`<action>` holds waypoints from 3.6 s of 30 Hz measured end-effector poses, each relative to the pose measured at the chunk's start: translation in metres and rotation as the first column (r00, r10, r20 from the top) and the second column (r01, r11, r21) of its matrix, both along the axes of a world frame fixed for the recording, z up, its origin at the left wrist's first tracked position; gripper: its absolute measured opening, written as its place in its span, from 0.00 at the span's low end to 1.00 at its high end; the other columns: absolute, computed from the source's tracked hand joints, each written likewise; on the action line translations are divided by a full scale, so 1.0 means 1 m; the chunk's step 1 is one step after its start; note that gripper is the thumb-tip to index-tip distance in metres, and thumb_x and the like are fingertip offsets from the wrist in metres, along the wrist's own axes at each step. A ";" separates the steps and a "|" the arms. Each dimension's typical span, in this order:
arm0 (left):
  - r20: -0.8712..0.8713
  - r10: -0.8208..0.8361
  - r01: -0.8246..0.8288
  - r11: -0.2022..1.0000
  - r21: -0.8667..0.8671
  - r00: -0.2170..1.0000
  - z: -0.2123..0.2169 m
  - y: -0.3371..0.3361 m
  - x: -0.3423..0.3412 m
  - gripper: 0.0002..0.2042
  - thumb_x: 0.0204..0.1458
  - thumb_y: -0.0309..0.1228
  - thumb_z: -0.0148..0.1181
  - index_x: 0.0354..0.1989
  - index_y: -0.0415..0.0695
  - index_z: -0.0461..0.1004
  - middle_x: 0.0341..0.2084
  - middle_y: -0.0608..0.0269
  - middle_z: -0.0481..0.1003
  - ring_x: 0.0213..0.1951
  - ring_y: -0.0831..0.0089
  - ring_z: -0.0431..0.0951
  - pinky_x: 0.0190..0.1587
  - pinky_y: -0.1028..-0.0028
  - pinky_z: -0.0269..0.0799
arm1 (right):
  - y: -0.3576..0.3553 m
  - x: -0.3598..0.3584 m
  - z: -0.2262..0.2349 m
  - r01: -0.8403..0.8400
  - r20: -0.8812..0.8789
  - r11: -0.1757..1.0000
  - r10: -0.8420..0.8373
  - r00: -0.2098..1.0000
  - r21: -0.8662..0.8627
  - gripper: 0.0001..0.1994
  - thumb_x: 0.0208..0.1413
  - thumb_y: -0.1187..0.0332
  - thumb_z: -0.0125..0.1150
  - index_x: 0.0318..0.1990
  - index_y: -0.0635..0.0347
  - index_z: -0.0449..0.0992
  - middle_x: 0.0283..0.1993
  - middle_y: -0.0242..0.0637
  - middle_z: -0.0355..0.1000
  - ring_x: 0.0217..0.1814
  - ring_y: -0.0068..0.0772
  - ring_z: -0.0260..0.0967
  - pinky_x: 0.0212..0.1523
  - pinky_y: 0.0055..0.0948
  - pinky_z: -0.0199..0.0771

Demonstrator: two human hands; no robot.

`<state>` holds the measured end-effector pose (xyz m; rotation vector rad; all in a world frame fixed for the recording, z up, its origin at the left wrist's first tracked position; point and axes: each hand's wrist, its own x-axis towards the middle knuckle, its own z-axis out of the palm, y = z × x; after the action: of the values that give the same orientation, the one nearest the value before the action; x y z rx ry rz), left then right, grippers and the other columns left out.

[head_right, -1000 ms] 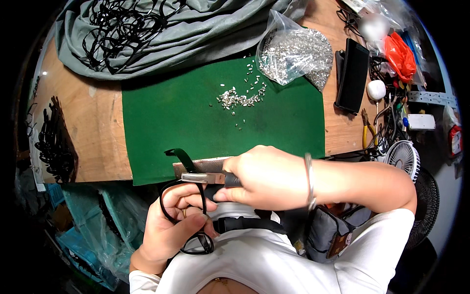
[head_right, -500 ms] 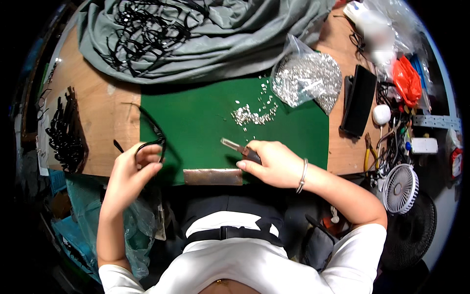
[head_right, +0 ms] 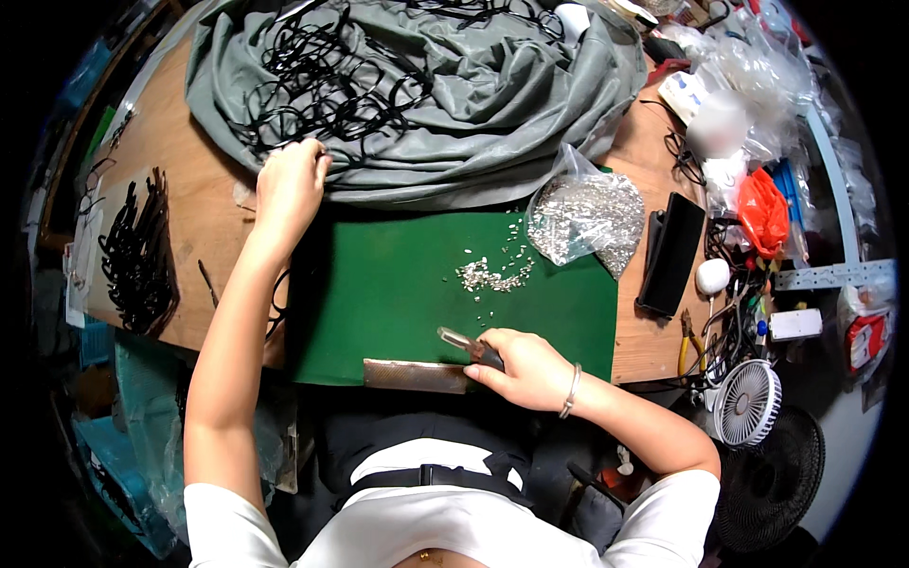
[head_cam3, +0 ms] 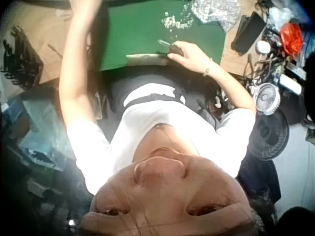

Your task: The person uses pliers to attach small metal components to the arms of black eyeglass frames. They repeatedly pick up frames, apply the pliers to the hinge area, and place the finished frames aside on the table.

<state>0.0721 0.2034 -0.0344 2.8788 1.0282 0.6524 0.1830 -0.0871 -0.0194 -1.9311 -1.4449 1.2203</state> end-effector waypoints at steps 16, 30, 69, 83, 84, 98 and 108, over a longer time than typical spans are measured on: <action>0.480 0.476 0.545 0.001 -0.838 0.737 0.066 -0.174 -0.082 0.31 0.39 0.16 0.58 0.49 0.36 0.45 0.36 0.43 0.70 0.24 0.75 0.74 0.32 0.78 0.72 | -0.003 0.016 -0.006 0.040 0.358 0.970 -0.127 0.925 0.240 0.12 0.38 0.75 0.56 0.34 0.62 0.67 0.29 0.42 0.64 0.33 0.43 0.65 0.35 0.34 0.66; 0.616 0.306 0.614 0.112 -0.781 0.726 0.040 -0.197 -0.067 0.49 0.31 0.11 0.57 0.59 0.44 0.28 0.41 0.48 0.65 0.28 0.75 0.72 0.34 0.77 0.71 | 0.014 0.009 -0.018 0.047 0.342 0.977 -0.117 0.932 0.206 0.08 0.38 0.76 0.55 0.29 0.63 0.66 0.28 0.42 0.64 0.29 0.44 0.65 0.31 0.36 0.65; 0.572 0.240 0.604 -0.084 -0.793 0.785 0.055 -0.189 -0.066 0.40 0.42 0.13 0.52 0.57 0.41 0.29 0.49 0.41 0.60 0.43 0.67 0.72 0.44 0.73 0.68 | 0.004 -0.010 0.057 -0.230 -0.159 0.972 0.218 0.963 -0.059 0.16 0.49 0.60 0.52 0.26 0.69 0.67 0.21 0.50 0.67 0.26 0.51 0.67 0.29 0.40 0.67; 0.455 0.286 0.492 -0.070 -0.868 0.843 0.046 -0.193 -0.052 0.39 0.41 0.13 0.53 0.57 0.43 0.32 0.47 0.44 0.62 0.36 0.71 0.73 0.40 0.76 0.70 | -0.002 0.011 0.019 -0.076 -0.216 0.988 0.047 0.975 -0.132 0.19 0.48 0.56 0.54 0.34 0.67 0.68 0.27 0.49 0.68 0.30 0.46 0.68 0.32 0.34 0.66; 0.482 0.251 0.512 -0.066 -0.857 0.840 0.045 -0.193 -0.053 0.39 0.41 0.13 0.53 0.57 0.44 0.33 0.46 0.45 0.62 0.34 0.74 0.72 0.39 0.78 0.69 | -0.008 0.005 0.008 -0.006 -0.133 0.999 0.000 0.991 -0.044 0.18 0.47 0.58 0.55 0.33 0.67 0.68 0.27 0.49 0.68 0.30 0.47 0.67 0.32 0.35 0.66; 0.361 0.384 0.480 -0.280 -0.832 0.850 0.033 -0.211 -0.087 0.40 0.38 0.10 0.50 0.57 0.50 0.34 0.43 0.46 0.64 0.41 0.66 0.71 0.46 0.69 0.65 | 0.000 0.009 -0.029 -0.005 0.379 0.985 -0.061 0.923 0.173 0.10 0.39 0.73 0.55 0.31 0.64 0.64 0.27 0.44 0.65 0.33 0.46 0.65 0.34 0.39 0.64; 0.332 0.380 0.413 -0.155 -0.897 0.863 0.018 -0.219 -0.081 0.13 0.50 0.18 0.45 0.44 0.36 0.54 0.30 0.52 0.69 0.29 0.71 0.74 0.36 0.75 0.70 | 0.007 -0.002 0.005 0.182 0.086 0.975 -0.194 0.977 0.126 0.07 0.43 0.72 0.55 0.29 0.65 0.66 0.26 0.46 0.64 0.30 0.48 0.64 0.31 0.36 0.64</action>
<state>-0.0085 -0.0156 -0.0161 1.0582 0.7300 0.2464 0.1814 -0.0797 -0.0148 -2.0193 -1.3143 0.9471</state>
